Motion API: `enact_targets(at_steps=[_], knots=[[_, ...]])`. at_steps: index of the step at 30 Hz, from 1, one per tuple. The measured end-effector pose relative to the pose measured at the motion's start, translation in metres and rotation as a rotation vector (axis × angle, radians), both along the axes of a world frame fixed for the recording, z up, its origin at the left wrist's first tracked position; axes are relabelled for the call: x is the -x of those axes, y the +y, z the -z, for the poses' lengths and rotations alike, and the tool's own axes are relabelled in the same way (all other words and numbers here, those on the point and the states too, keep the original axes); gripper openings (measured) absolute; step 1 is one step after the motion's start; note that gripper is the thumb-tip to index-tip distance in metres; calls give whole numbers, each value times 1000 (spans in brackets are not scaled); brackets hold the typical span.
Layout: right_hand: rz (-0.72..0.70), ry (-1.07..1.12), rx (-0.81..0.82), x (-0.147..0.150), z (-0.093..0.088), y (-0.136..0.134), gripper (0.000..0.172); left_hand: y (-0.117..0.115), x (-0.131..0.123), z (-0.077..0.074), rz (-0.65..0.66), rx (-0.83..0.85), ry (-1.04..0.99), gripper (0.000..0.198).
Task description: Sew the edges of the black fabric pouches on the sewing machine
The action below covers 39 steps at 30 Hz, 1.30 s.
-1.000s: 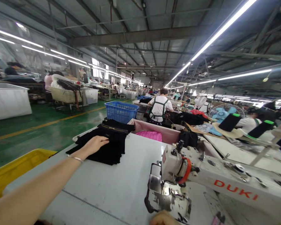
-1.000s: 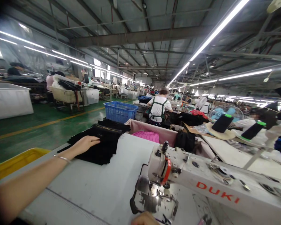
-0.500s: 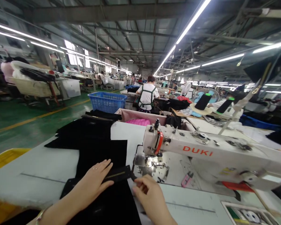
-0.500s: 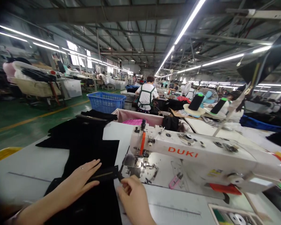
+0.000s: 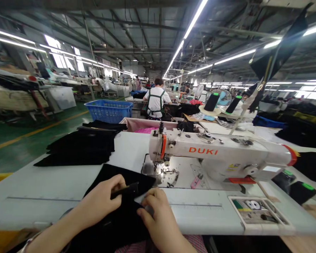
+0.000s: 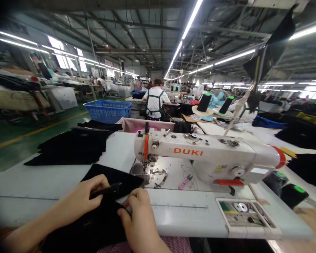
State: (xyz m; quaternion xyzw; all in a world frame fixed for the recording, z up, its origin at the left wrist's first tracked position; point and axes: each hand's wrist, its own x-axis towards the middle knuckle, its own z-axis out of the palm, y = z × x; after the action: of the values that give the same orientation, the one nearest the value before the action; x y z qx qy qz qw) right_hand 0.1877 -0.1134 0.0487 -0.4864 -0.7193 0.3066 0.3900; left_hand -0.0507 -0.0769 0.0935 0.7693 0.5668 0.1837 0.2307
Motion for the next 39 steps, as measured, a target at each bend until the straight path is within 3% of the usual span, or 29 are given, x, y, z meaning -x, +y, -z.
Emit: enact_targets(at_steps=[3,6,9,14,21,24,26,29,31,33,35,39], knots=[[-36,38,-191,-11,-18,-12,25,-24,6,-26,28,150,-260,31],[-97,74,-263,-19,-35,-16,21,-42,9,-41,-67,243,-506,41],[-105,145,-269,-21,-45,-18,16,-51,6,-45,-157,201,-567,41],[-55,211,-262,-21,-50,-24,11,-58,2,-44,-160,94,-630,36],[-52,171,-195,-26,-46,-25,10,-63,1,-35,-222,-60,-559,36],[-35,141,-133,-22,-51,-29,9,-62,5,-43,-200,-92,-494,35],[-122,116,-140,-18,-58,-35,8,-57,10,-57,-164,-80,-413,33],[-380,91,-175,-13,-63,-41,24,-38,17,-81,-61,35,-251,32],[-551,76,-177,-11,-57,-37,32,-16,17,-85,47,172,-113,32],[-647,-12,-214,-8,-40,-24,39,12,10,-74,139,273,24,30],[-587,-243,-294,-5,-19,-4,39,41,-2,-48,170,273,111,25],[-414,-721,-465,-2,7,49,7,104,-31,13,107,84,219,16]])
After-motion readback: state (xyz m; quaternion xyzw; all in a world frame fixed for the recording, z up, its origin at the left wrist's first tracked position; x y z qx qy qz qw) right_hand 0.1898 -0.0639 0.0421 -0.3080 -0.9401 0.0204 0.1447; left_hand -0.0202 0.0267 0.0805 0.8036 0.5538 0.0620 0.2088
